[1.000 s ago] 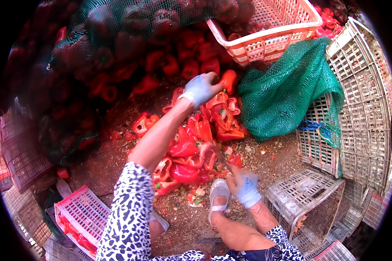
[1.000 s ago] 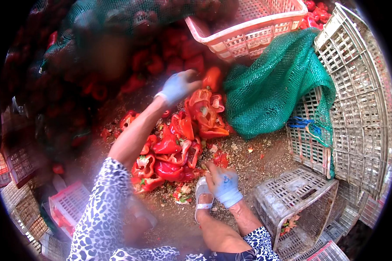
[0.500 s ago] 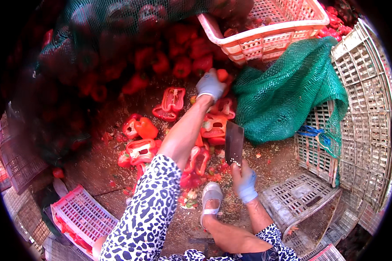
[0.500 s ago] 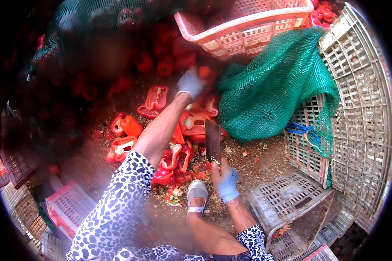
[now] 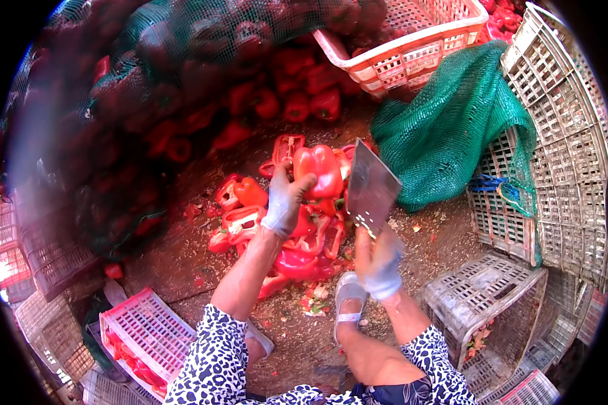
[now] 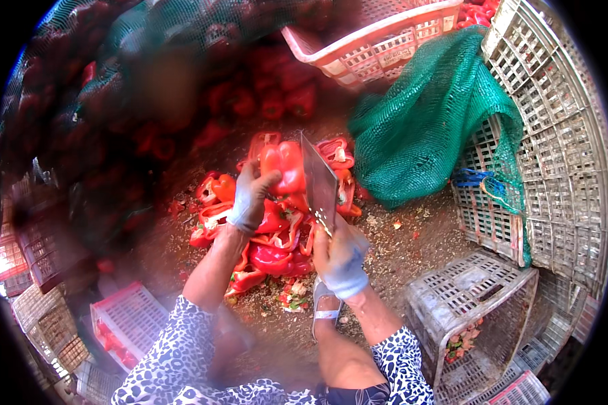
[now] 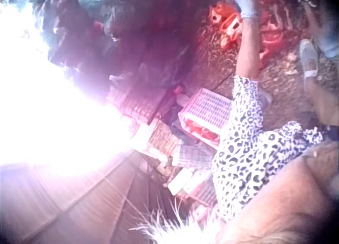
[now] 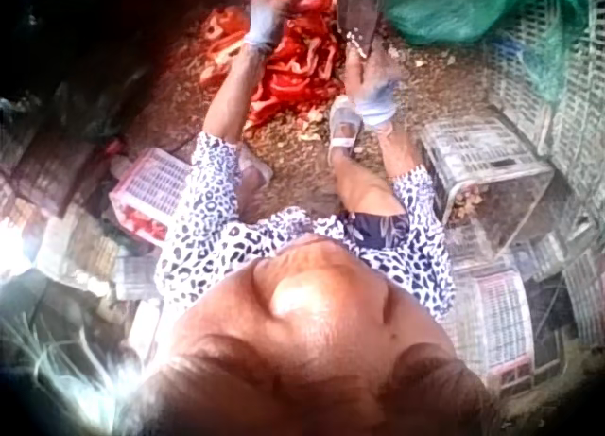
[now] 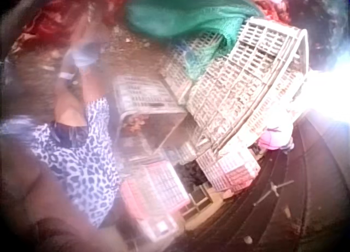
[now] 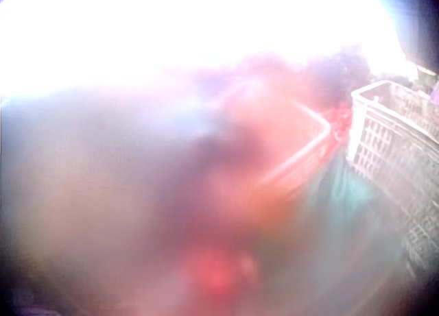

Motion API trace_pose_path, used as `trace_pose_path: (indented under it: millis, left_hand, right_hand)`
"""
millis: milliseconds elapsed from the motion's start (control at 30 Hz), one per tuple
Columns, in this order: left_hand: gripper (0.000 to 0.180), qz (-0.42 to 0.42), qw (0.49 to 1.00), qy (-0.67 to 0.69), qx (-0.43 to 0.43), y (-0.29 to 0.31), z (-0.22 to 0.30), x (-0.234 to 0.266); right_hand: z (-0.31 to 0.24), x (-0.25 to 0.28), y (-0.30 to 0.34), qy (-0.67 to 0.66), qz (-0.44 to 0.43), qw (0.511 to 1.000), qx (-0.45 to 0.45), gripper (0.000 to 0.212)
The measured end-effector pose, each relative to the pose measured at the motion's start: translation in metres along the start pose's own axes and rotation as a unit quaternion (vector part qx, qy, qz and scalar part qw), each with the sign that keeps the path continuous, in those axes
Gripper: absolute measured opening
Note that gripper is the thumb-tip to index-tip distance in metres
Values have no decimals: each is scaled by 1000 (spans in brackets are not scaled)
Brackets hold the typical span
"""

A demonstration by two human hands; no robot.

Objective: The person sorts red bell peppers by hand and using a cleaver to trim them. They place processed peppers into a white plastic crate and pull more from a large green mesh bag.

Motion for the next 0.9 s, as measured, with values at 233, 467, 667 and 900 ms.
trace_pose_path:
  millis: [233,467,667,900]
  left_hand:
    - [69,-132,985,-115,4,60,25,29]
    - [65,3,831,-518,-203,-19,73,140]
    - [36,35,635,-763,-113,-137,40,169]
    - [26,122,594,-763,-226,-161,-2,167]
  right_hand:
    - [48,-92,45,52,-236,960,-143,29]
    - [26,-59,43,17,-150,978,-143,24]
    - [26,-76,36,-47,-172,967,-179,26]
    - [52,-88,41,-20,-199,954,-222,26]
Point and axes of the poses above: each hand's wrist, its own y-axis away from the middle knuckle, its own x-axis out of the back of the hand, z = x × y, the point moved 8 cm from there along -y, towards the middle knuckle, and after that the axes turned 1 degree about -y, right-handed, at the moved point
